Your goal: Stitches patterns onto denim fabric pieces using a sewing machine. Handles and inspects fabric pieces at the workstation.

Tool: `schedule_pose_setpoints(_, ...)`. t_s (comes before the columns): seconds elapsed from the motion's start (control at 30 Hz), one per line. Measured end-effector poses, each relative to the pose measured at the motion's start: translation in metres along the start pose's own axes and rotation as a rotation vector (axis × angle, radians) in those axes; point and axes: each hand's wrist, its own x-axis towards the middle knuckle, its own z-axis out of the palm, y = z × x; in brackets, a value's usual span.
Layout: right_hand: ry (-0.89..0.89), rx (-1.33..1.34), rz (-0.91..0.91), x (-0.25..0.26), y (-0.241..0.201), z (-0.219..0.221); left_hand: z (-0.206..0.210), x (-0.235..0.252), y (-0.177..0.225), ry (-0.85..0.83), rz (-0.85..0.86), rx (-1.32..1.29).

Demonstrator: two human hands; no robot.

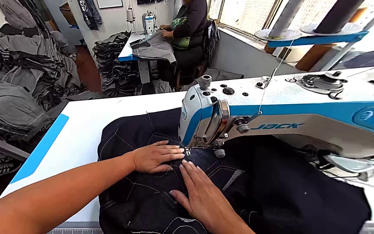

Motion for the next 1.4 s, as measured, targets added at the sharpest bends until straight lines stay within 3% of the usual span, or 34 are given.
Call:
schedule_pose_setpoints(0.2,-0.005,0.017,-0.253,0.004,0.045,-0.007,0.007,0.001,0.035,0.041,-0.226,0.077)
schedule_pose_setpoints(0.4,-0.049,0.056,-0.665,0.033,0.120,-0.016,0.022,0.022,0.089,0.090,-0.629,0.060)
schedule_pose_setpoints(0.5,-0.090,0.064,-0.695,0.039,0.127,-0.021,0.021,0.026,0.095,0.068,-0.680,0.028)
schedule_pose_setpoints(0.6,-0.025,0.020,-0.489,0.028,0.094,-0.044,-0.004,0.021,0.077,-0.070,-0.535,0.021)
schedule_pose_setpoints(0.7,0.054,0.073,-0.152,0.004,0.017,-0.053,-0.023,0.011,0.028,-0.141,-0.124,0.136)
schedule_pose_setpoints(0.77,0.014,0.099,0.011,-0.002,-0.023,-0.036,-0.025,0.009,0.002,-0.186,0.080,0.165)
schedule_pose_setpoints(0.87,0.045,-0.036,0.084,-0.005,-0.028,0.007,-0.014,0.008,-0.011,-0.163,0.138,0.112)
schedule_pose_setpoints(1.17,0.094,-0.063,-0.187,-0.014,0.030,0.004,0.001,0.002,0.031,-0.073,-0.159,0.072)
schedule_pose_setpoints(1.4,-0.024,0.069,-0.613,0.026,0.127,-0.011,0.018,0.029,0.090,-0.023,-0.672,0.034)
